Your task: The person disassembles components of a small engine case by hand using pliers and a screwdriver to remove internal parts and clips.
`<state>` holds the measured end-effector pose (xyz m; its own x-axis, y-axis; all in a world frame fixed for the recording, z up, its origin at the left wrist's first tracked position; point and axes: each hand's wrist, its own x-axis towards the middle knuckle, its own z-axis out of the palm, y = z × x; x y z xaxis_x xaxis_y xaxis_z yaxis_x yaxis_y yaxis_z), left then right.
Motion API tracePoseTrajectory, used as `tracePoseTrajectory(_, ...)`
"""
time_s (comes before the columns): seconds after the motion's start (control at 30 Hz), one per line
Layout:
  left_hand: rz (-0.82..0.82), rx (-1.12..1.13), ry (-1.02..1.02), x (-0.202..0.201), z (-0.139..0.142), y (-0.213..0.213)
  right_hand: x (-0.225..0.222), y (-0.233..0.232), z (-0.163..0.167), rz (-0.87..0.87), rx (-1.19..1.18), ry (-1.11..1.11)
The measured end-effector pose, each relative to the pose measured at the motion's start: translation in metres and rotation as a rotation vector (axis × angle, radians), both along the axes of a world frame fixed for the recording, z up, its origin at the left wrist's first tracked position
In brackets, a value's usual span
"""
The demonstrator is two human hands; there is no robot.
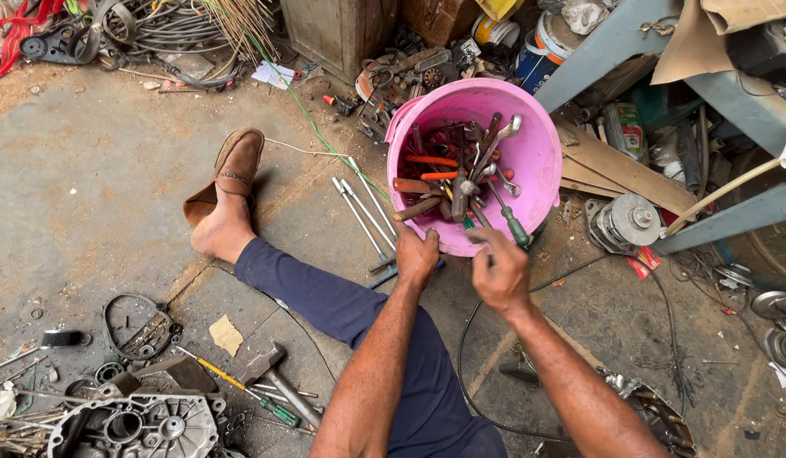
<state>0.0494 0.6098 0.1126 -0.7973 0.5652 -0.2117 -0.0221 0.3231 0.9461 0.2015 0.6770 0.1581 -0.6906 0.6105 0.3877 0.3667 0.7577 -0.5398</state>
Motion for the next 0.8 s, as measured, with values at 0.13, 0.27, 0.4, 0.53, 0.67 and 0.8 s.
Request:
tracePoseTrajectory(0.13, 0.014, 0.022, -0.062, 0.004, 0.002, -0.004, -0.012, 0.068, 0.028, -0.264, -0.09, 0.326)
tracePoseTrajectory(0.27, -0.01, -0.018, -0.091, 0.001, 0.009, -0.002, -0.05, 0.112, 0.044, -0.346, -0.403, 0.09)
tracePoseTrajectory(0.4, -0.017, -0.038, -0.091, -0.002, 0.01, -0.003, -0.076, 0.115, 0.048, -0.396, -0.461, -0.094)
tracePoseTrajectory(0.53, -0.054, -0.073, -0.109, -0.003, 0.008, -0.005, -0.089, 0.105, 0.052, -0.308, -0.219, 0.04)
tracePoseTrajectory(0.67, -0.058, -0.064, -0.069, -0.003, 0.007, -0.008, -0.108, 0.111, 0.061, 0.162, 0.073, -0.038)
tracePoseTrajectory(0.8, -0.067, -0.081, -0.121, -0.003, 0.002, -0.013, -0.139, 0.131, 0.07, 0.33, 0.615, -0.805)
